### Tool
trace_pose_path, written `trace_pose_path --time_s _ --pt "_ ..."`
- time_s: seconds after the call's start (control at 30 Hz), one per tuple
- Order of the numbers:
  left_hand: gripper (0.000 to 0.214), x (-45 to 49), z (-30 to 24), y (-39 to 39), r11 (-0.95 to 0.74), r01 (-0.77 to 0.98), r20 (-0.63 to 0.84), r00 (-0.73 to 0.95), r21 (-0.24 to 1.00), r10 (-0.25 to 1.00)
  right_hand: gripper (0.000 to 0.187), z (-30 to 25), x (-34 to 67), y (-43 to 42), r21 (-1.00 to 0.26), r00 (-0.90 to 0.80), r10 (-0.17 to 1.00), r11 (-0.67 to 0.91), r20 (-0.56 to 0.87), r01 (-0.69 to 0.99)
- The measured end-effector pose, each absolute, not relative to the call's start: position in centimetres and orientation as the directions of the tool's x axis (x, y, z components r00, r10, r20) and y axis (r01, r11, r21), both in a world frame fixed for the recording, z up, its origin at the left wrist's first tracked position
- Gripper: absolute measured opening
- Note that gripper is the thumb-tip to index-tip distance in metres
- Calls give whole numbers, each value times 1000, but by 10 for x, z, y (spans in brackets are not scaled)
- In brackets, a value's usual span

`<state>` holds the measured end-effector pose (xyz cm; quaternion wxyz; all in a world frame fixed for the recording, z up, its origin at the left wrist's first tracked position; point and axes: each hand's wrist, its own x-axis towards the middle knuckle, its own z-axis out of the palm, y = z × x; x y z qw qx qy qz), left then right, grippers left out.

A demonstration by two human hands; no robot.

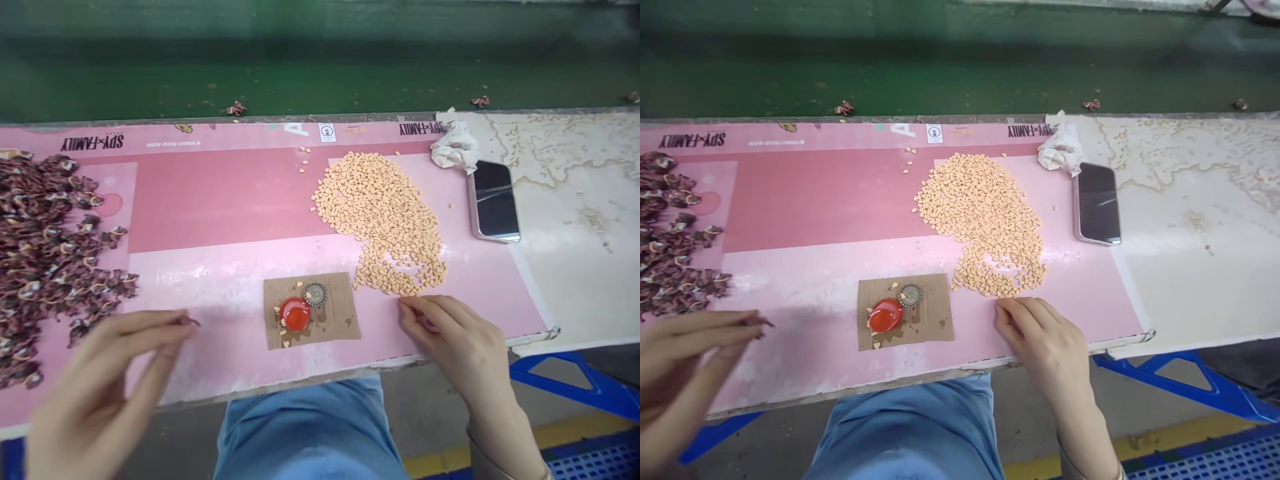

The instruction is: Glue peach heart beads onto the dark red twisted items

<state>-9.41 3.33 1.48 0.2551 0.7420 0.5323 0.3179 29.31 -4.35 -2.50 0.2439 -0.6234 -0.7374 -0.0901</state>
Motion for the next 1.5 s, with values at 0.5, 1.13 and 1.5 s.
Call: trace_pose_path --time_s 0.5,1.13,1.5 --pt "10 4 2 -6 -261 142 195 362 955 912 12 7 185 -29 -695 -134 846 505 516 511" --pt "18 -9 -5 -8 -421 367 301 341 830 891 13 3 191 -16 -554 -147 855 444 498 705" --pt "35 -22 -19 -12 -281 242 239 189 929 953 13 10 201 4 -233 -382 813 514 439 826"
